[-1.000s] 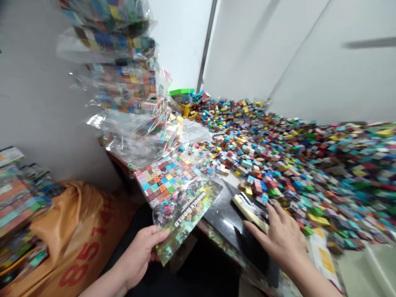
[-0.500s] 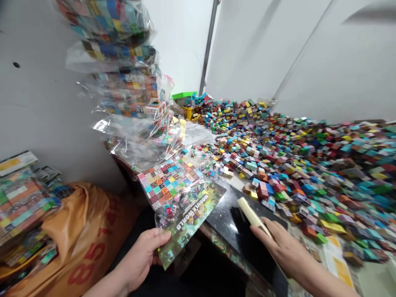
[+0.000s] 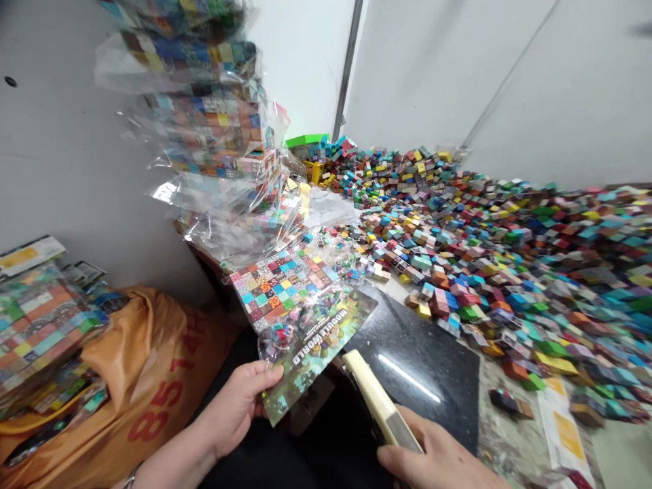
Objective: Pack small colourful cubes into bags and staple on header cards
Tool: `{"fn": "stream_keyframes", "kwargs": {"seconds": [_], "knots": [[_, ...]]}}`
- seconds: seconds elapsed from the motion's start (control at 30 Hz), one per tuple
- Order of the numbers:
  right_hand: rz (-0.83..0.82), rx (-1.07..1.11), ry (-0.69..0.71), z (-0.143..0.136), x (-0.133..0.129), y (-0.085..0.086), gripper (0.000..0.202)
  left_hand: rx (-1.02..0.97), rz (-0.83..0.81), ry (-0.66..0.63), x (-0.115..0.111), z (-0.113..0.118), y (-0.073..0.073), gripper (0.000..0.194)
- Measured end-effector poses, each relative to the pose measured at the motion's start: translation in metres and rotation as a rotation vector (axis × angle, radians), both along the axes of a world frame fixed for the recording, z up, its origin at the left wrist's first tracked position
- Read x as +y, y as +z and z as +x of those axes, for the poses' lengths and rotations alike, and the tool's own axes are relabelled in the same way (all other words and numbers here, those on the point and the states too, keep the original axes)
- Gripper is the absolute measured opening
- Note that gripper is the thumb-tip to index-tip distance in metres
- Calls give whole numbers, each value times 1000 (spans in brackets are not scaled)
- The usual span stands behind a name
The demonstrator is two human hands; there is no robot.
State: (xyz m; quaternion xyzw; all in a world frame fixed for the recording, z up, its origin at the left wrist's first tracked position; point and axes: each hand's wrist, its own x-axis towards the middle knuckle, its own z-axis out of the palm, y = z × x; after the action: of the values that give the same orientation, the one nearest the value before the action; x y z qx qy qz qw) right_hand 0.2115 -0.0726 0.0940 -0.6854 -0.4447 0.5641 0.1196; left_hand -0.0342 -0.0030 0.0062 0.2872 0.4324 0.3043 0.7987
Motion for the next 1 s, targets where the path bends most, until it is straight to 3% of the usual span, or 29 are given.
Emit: {"fn": "stream_keyframes", "kwargs": {"seconds": [0.17,0.37,0.77,1.0], "knots": [[-1,-64,-78,-3,6,7,29,26,-13,-9,3,-3,1,29],[-94,-124,-75,-8,13,5,36,40,-30,-5,4,-7,1,28],[-65,-96,-35,-6,15,7,35,-4,-50,7,6,-11,-1,25],[-62,-120,-72,-26,27,23,32,2,-60,-2,5,-12,0,25]]}}
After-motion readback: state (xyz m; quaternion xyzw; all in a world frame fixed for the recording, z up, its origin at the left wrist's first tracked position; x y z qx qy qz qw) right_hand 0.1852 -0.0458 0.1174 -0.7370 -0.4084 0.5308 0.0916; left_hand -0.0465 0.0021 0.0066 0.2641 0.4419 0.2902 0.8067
